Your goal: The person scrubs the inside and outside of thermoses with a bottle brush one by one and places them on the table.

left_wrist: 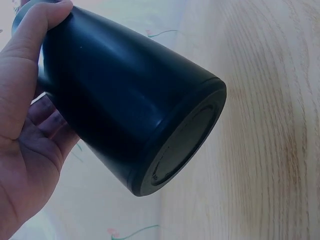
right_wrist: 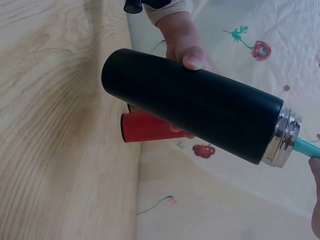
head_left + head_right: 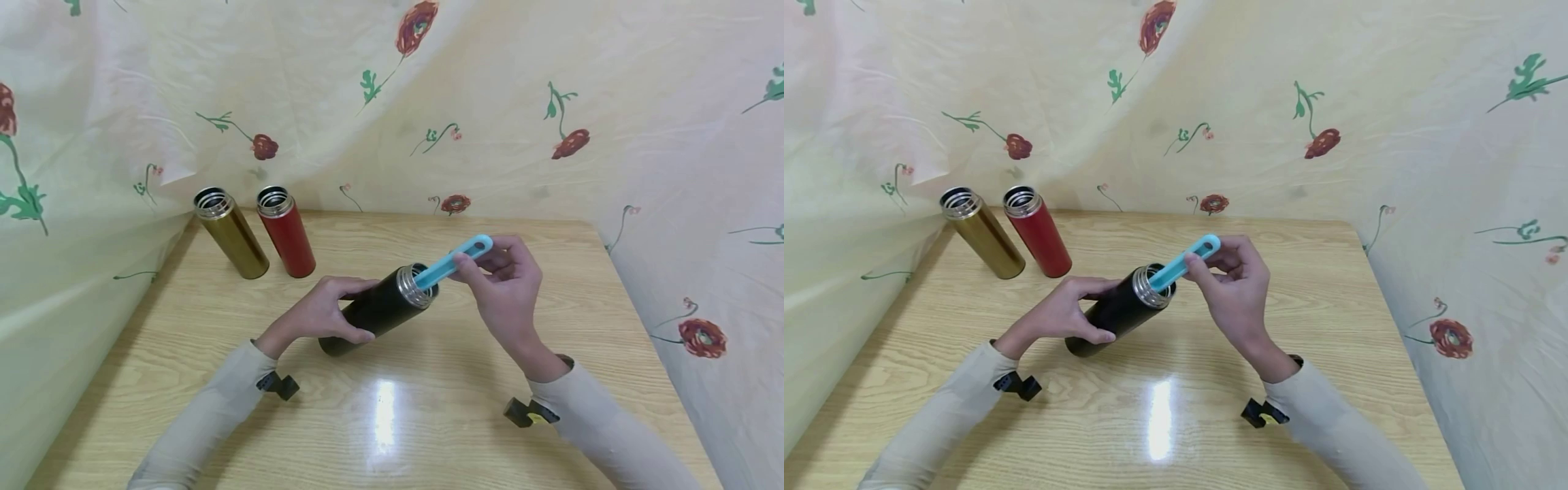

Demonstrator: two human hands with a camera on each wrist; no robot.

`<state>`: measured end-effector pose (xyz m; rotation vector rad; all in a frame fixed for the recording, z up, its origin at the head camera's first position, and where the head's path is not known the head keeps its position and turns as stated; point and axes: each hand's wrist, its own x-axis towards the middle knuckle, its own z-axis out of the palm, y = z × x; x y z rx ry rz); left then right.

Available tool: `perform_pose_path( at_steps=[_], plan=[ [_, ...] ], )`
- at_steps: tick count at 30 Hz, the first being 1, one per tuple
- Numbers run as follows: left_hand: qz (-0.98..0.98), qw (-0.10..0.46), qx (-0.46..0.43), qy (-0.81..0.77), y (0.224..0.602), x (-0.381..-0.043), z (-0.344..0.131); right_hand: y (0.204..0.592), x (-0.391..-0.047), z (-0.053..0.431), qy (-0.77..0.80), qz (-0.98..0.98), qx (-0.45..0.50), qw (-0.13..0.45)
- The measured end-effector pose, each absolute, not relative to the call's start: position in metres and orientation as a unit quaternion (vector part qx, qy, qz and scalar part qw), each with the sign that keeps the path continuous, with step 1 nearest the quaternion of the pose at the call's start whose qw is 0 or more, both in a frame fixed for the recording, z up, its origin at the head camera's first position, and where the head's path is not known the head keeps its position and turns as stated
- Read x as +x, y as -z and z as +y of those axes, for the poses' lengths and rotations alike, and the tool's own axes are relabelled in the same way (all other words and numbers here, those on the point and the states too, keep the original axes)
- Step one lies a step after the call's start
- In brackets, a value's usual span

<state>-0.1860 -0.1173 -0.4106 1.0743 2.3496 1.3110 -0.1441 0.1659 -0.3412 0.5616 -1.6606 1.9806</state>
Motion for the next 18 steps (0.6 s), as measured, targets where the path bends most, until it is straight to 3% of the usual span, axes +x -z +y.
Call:
perform_pose_path(
  at_steps=[18],
  plan=[
    [0.805, 0.109, 0.372, -0.448, 0.417, -0.188, -0.124, 0.326, -0.143, 0.176, -0.718, -0.606, 0.191, 0.285]
  ],
)
